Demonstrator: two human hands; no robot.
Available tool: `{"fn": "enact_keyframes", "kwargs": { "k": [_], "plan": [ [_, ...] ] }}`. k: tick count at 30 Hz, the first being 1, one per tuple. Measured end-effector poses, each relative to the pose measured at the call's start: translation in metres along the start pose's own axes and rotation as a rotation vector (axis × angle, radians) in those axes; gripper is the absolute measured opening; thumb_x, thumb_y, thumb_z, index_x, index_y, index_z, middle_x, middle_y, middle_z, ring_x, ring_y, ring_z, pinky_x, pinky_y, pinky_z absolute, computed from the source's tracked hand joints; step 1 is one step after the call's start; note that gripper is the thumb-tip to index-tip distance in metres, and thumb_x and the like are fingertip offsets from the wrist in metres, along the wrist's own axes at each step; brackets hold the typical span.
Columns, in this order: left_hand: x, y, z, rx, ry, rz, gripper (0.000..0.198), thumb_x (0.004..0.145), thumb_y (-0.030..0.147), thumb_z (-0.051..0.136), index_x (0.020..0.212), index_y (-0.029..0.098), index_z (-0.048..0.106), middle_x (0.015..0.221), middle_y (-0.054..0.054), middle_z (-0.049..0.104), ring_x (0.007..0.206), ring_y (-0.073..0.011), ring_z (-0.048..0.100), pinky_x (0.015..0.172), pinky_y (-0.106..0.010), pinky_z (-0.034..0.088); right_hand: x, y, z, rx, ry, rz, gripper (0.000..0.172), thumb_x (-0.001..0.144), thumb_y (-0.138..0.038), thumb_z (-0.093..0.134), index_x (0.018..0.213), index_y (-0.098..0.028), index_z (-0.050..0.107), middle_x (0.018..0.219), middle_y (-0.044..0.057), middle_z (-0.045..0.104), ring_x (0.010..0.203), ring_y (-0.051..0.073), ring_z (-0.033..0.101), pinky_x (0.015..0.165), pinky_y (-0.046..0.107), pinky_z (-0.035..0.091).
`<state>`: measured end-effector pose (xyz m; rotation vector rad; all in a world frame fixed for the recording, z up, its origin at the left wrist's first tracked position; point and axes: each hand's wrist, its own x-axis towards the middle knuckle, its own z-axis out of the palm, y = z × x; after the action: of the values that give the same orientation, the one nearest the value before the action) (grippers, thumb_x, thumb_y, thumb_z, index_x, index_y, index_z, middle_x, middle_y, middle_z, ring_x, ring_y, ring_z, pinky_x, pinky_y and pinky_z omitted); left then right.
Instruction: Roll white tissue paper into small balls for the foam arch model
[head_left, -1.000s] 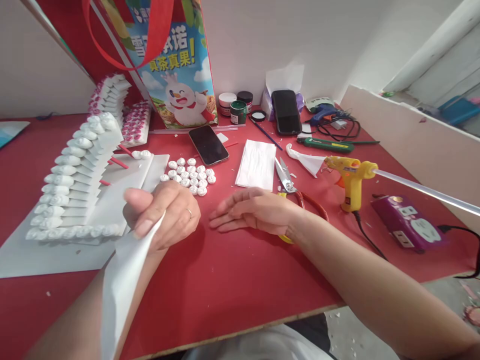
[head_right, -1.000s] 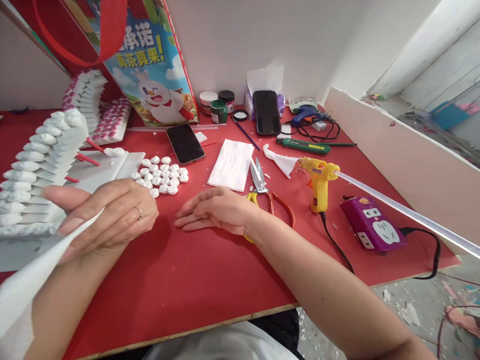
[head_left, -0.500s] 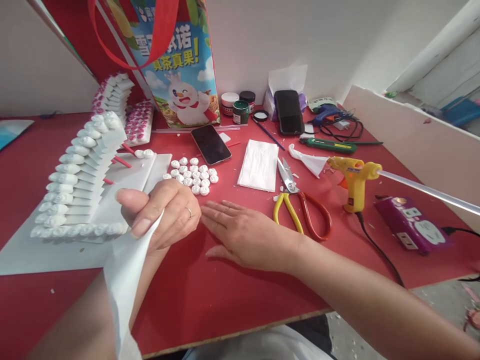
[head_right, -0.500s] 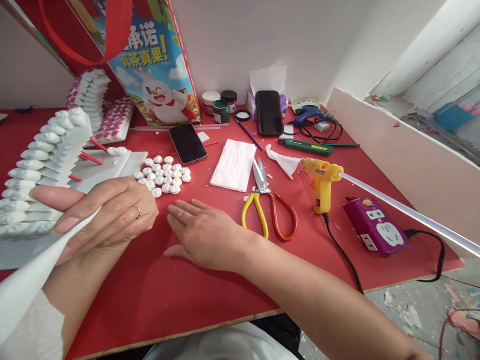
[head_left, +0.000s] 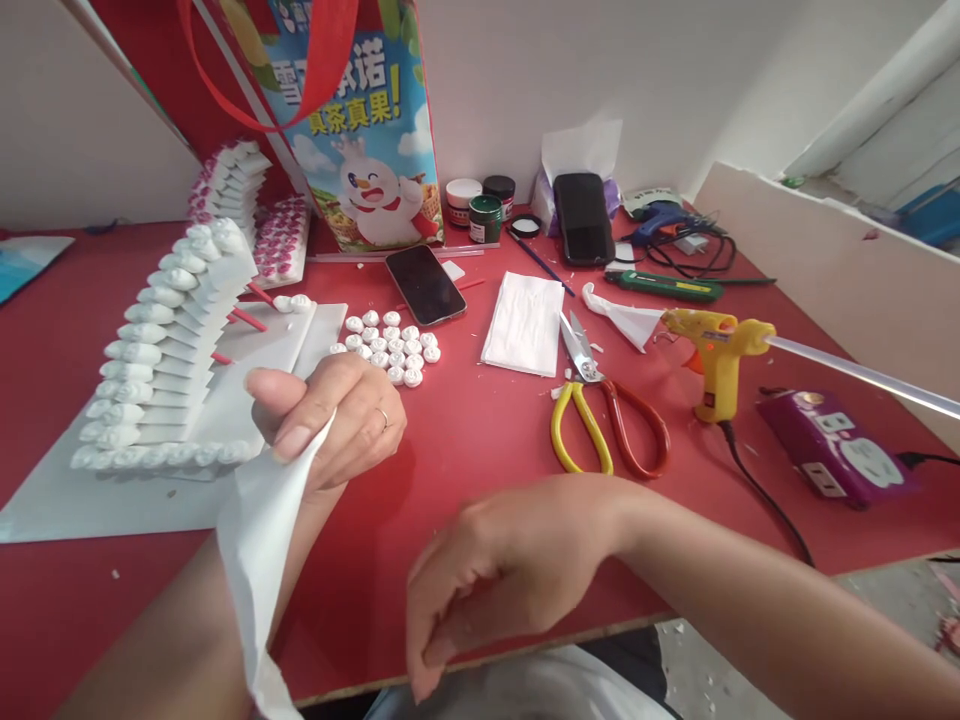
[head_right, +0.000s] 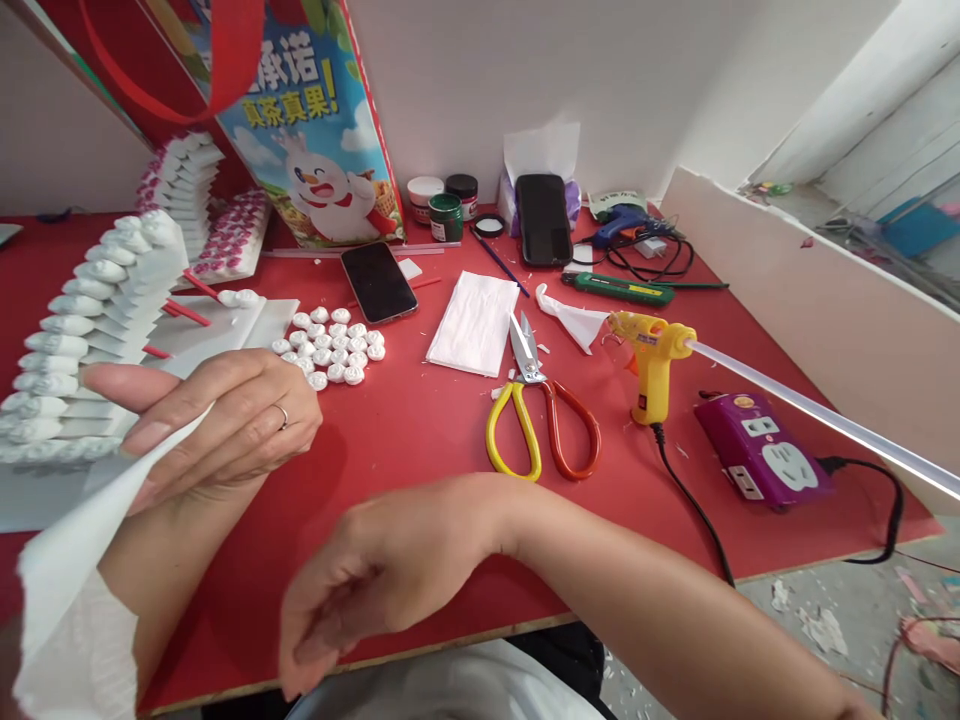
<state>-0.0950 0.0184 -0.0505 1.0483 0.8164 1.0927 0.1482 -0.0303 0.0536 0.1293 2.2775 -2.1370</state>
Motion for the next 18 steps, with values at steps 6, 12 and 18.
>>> {"fn": "enact_keyframes", "kwargs": {
  "k": [6,12,18],
  "plan": [
    [0.002,0.016,0.026,-0.274,-0.431,0.071,0.086,0.064,0.098,0.057,0.031,0.026,0.024,0.019,0.006,0.012,0.014,-0.007,0.015,0.021,-0.025,0.019,0.005,0.034,-0.026,0.074,0.758,0.103,0.013,0.087,-0.011,0.063,0.089,-0.016,0.075,0.097,0.004,0.079,0.091,0.016,0.073,0.091,0.029,0.058],
    [-0.002,0.05,0.063,-0.217,-0.291,-0.006,0.044,0.072,0.057,0.085,0.051,0.025,0.064,0.034,0.004,0.043,0.024,-0.01,0.036,0.027,-0.024,0.032,-0.012,0.019,-0.037,0.245,1.046,0.092,0.009,0.082,-0.014,0.064,0.087,-0.015,0.072,0.073,0.001,0.073,0.06,0.012,0.066,0.058,0.024,0.052],
    [-0.004,0.043,0.09,0.108,0.133,0.019,0.019,0.072,0.032,0.091,0.084,0.021,0.081,0.084,-0.003,0.076,0.071,-0.0146,0.068,0.07,-0.027,0.057,-0.021,0.012,-0.046,0.42,1.133,0.295,0.04,0.091,-0.057,0.068,0.086,-0.019,0.077,0.078,0.005,0.074,0.065,0.016,0.066,0.057,0.028,0.048]
  ]
}}
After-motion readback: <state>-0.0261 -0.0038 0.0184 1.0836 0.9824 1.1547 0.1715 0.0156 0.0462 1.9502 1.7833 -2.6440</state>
